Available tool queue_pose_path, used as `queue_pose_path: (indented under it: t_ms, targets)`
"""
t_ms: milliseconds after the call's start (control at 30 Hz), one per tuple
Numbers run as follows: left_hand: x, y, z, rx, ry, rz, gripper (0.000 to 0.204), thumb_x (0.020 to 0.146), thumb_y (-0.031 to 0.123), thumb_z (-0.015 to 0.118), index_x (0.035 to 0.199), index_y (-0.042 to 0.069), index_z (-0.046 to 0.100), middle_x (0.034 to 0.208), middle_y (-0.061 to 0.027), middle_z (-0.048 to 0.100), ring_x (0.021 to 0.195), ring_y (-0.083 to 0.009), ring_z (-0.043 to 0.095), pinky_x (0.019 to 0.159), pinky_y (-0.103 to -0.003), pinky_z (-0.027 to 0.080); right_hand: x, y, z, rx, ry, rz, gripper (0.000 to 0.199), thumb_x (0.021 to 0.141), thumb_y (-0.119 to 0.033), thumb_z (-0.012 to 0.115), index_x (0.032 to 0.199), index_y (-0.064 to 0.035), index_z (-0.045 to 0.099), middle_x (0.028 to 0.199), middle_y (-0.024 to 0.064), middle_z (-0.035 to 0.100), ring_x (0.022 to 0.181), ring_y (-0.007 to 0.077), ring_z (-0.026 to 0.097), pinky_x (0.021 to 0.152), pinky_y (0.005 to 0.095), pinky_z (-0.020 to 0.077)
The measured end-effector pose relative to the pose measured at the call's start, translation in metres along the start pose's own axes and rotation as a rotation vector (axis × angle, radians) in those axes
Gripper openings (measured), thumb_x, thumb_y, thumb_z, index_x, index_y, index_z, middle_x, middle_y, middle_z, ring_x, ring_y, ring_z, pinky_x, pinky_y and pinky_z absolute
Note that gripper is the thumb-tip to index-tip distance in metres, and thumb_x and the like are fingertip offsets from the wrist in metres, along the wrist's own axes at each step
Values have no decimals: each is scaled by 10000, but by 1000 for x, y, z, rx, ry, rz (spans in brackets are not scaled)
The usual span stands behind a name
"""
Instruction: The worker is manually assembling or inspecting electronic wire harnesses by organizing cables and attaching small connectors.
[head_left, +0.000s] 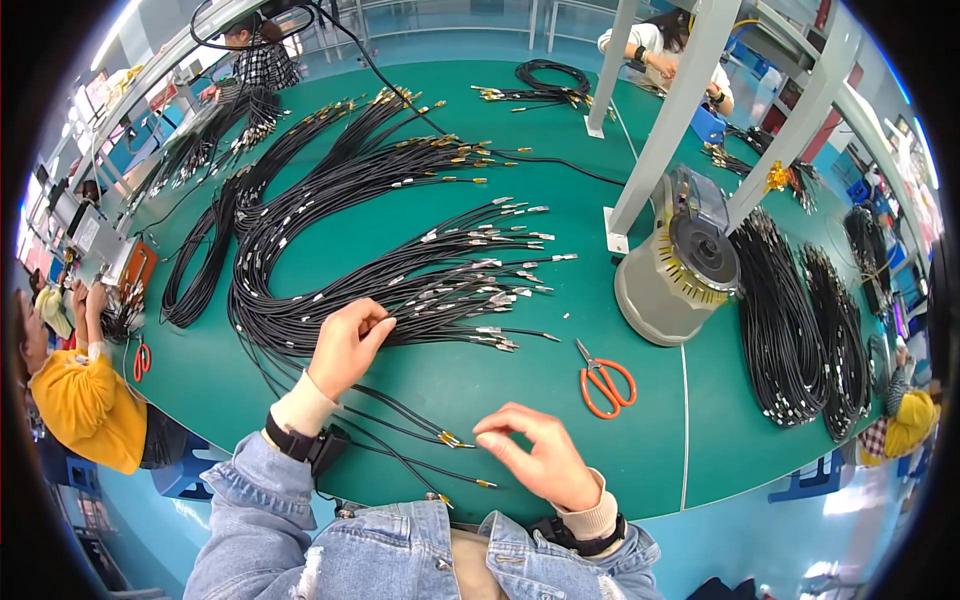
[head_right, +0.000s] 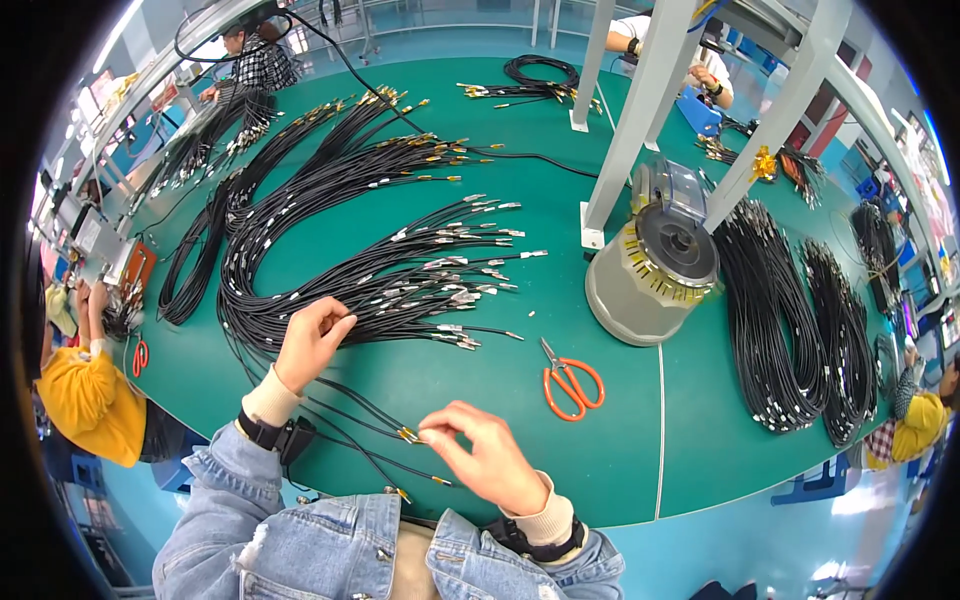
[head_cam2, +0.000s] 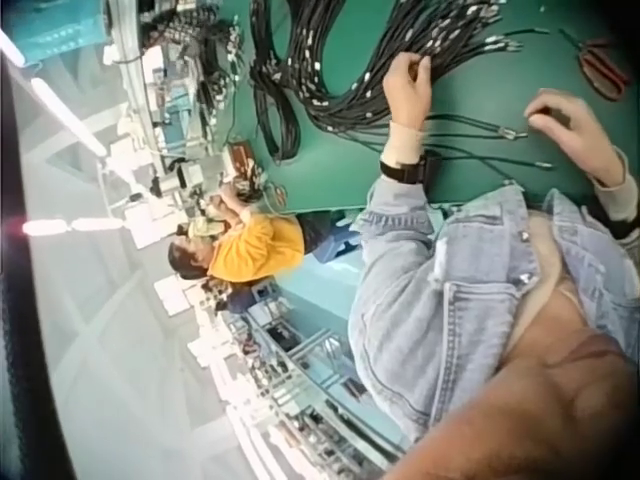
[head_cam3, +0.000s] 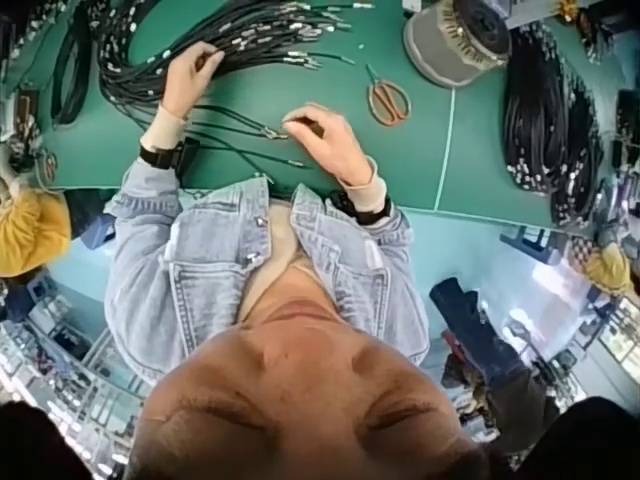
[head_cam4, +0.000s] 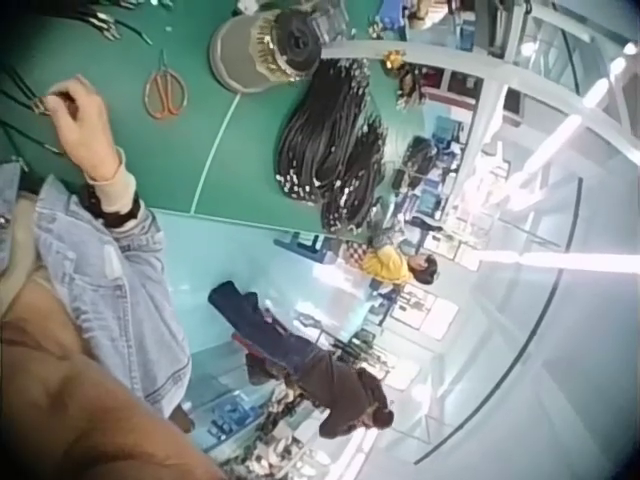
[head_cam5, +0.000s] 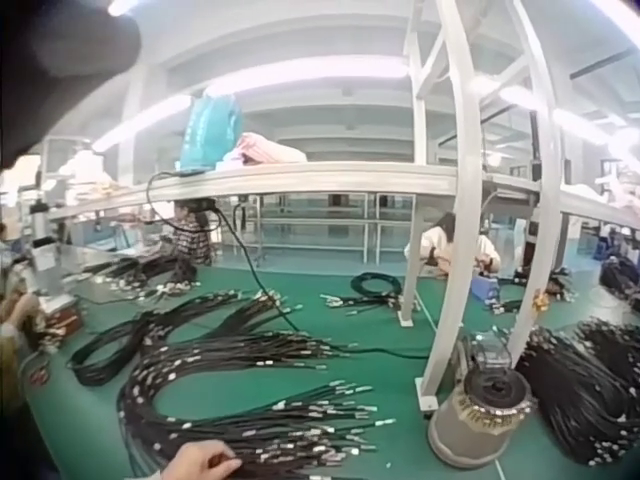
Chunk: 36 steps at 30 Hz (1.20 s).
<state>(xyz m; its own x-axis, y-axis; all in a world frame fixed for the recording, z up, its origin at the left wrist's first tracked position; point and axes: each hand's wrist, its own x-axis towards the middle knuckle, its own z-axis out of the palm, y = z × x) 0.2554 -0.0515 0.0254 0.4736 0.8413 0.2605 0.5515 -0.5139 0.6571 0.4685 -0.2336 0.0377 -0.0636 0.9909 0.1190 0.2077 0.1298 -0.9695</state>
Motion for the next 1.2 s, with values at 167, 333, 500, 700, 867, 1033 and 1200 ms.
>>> queue_pose_path:
  t_ms: [167, 333, 500, 700, 867, 1033, 1200]
  targets:
    - [-23, 18, -4, -89, -9, 135, 97, 756, 12, 678, 816, -9, 605, 666, -70, 564, 559, -150, 516, 506, -262, 401, 4, 10, 1, 339, 354, 177, 144, 889, -82, 581, 987, 17, 616, 856, 72, 620, 752, 135, 574, 707, 273, 472]
    - [-42, 2, 0, 15, 5, 384, 95, 743, -5, 683, 809, -6, 614, 671, -81, 567, 573, -164, 544, 524, -271, 422, 18, 13, 6, 483, 489, 172, 138, 904, -62, 556, 999, 24, 607, 875, 71, 619, 761, 120, 566, 703, 251, 471]
    - [-50, 12, -7, -27, -39, 281, 98, 768, 30, 686, 844, 5, 628, 727, -93, 605, 579, -188, 576, 540, -293, 461, 18, 14, 12, 407, 396, 115, 121, 901, -28, 546, 988, 31, 607, 883, 80, 615, 776, 126, 571, 705, 250, 477]
    - [-47, 56, 14, -536, -321, 106, 86, 813, 23, 658, 889, -8, 634, 763, -75, 644, 629, -113, 597, 552, -238, 468, 22, -2, 18, 261, 233, 66, 115, 893, -17, 556, 983, 35, 606, 879, 82, 608, 785, 132, 574, 710, 252, 480]
    - [-51, 55, 20, -609, -346, 10, 58, 836, 14, 634, 878, -26, 627, 750, -64, 643, 624, -86, 589, 543, -214, 459, 22, -7, 9, 208, 338, 90, 119, 886, -36, 573, 979, 28, 609, 861, 62, 609, 776, 116, 568, 706, 241, 473]
    - [-53, 49, 23, -710, -338, -21, 61, 854, 13, 610, 885, -40, 615, 751, -56, 634, 639, -78, 580, 555, -209, 451, 10, 6, -52, 348, 929, 61, 132, 899, -105, 572, 963, 5, 606, 781, 12, 577, 670, 82, 512, 632, 212, 425]
    - [-53, 52, 27, -934, -396, -197, 84, 868, 16, 590, 913, -56, 595, 752, -46, 618, 645, -79, 568, 581, -204, 442, 1, 21, -134, 539, 1194, -126, 143, 888, -143, 577, 918, -5, 594, 705, -7, 483, 629, 97, 448, 578, 251, 371]
